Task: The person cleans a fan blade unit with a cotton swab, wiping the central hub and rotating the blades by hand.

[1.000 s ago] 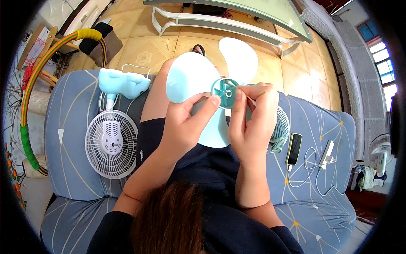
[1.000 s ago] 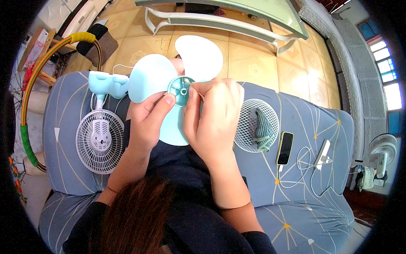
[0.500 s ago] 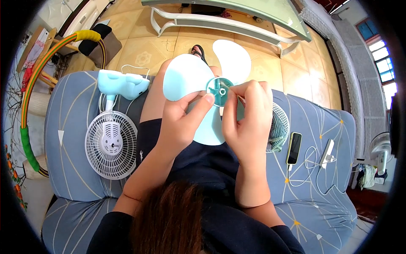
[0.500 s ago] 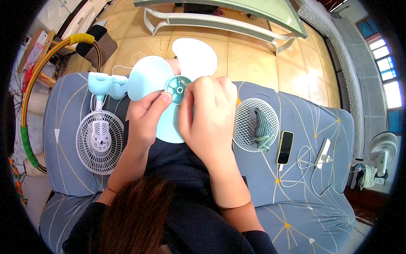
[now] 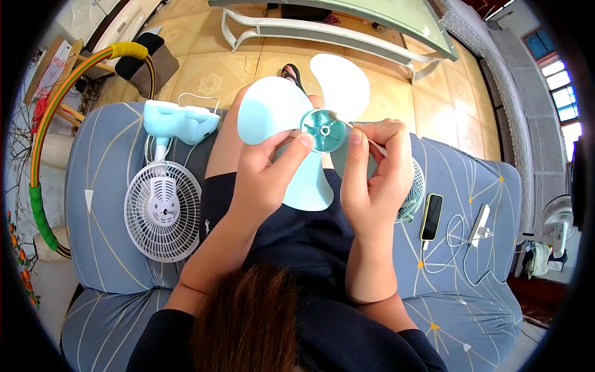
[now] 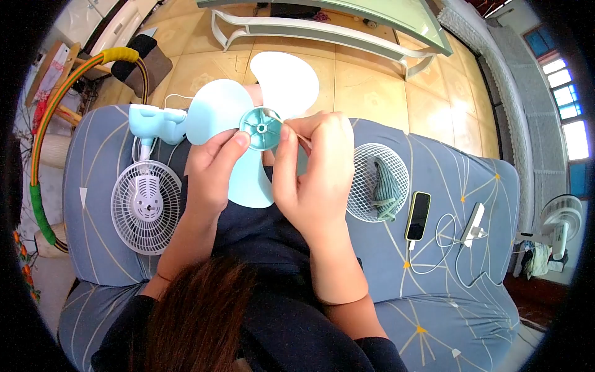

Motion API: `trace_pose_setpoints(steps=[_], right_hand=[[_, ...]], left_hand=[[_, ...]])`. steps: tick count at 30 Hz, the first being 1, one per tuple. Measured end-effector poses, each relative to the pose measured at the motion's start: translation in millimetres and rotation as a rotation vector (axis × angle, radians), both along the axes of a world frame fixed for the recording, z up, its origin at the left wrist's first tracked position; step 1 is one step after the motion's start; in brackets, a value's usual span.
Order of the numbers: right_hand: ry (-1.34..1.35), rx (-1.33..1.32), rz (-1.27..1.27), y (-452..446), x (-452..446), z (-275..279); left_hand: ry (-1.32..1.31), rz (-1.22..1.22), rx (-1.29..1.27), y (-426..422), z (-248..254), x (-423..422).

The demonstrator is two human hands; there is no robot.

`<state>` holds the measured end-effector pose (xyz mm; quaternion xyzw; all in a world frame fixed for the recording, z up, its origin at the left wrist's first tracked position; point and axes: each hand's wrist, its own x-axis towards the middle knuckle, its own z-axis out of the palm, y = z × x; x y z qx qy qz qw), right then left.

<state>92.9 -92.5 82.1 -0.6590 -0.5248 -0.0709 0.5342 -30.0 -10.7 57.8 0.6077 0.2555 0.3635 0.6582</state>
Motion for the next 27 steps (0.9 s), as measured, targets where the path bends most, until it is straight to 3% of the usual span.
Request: trace_pose_setpoints(steps=[6, 16, 24, 27], right_hand=[[-0.185, -0.118, -0.017, 3, 0, 5], [0.023, -0.021, -0.046, 3, -3, -5], [-0.025, -0.052, -0.006, 0, 0, 1], [-0.093, -0.107, -0.017, 3, -1, 1]], left_hand=[[-0.068, 0.012, 0.002, -3, -3, 2], [-0.088, -0.022, 0.050, -4, -1, 5], [0.022, 0.001, -0.009, -1, -2, -1], [-0.009, 0.010, 0.173, 0, -8, 1]])
